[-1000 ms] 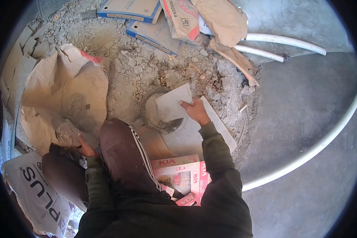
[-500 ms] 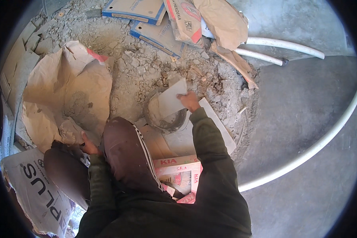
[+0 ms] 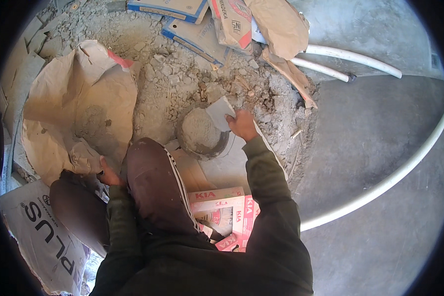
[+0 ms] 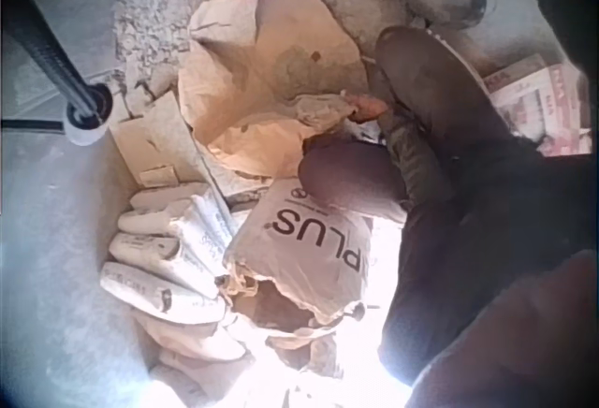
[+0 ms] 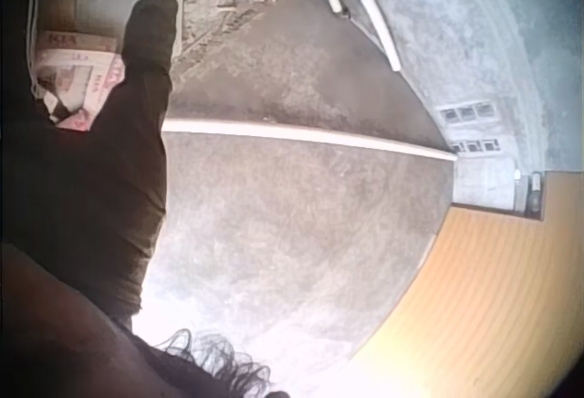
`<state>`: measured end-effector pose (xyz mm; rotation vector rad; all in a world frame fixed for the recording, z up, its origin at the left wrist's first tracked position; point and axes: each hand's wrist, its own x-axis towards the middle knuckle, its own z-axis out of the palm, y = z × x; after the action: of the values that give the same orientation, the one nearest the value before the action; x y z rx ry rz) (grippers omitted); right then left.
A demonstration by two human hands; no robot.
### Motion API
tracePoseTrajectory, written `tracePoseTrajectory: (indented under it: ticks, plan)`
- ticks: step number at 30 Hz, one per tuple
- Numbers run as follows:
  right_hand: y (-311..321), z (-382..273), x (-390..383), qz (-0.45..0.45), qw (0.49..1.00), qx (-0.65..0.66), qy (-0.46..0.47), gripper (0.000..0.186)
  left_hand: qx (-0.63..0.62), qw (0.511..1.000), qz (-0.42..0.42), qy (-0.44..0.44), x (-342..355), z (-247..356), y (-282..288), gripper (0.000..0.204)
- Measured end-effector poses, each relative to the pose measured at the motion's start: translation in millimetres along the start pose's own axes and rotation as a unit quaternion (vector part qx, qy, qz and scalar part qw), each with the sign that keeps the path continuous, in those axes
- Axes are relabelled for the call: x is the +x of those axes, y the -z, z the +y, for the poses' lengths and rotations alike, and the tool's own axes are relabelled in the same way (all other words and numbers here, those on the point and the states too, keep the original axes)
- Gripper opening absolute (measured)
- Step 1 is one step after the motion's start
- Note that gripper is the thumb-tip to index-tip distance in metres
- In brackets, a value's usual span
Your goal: The person reaches into a bag of dry mortar and uses a small tile to scoop and spread the material onto the back of the tile, repeating the scooping and spreading motion.
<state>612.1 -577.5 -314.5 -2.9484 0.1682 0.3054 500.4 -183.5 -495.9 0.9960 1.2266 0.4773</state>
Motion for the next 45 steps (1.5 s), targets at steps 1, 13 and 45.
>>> tracePoseTrajectory:
  ticks: [1, 13, 45]
  plan:
    - [-4.0, 1.9, 4.1, 0.006, 0.999, -0.03, 0.044, 0.032, 0.0, 1.0, -0.003, 0.001, -1.5, 1.1, -1.6, 0.059]
    - [-25.2, -3.6, -29.6, -0.118, 0.985, -0.074, 0.102, 0.029, 0.052, 0.998, 0.026, -0.003, 7.9, -12.1, 0.6, 0.055]
    - [-50.3, 1.7, -54.8, 0.06, 0.904, 0.396, -0.145, 0.025, 0.049, 0.997, 0.005, -0.067, 13.0, -32.1, 7.4, 0.049]
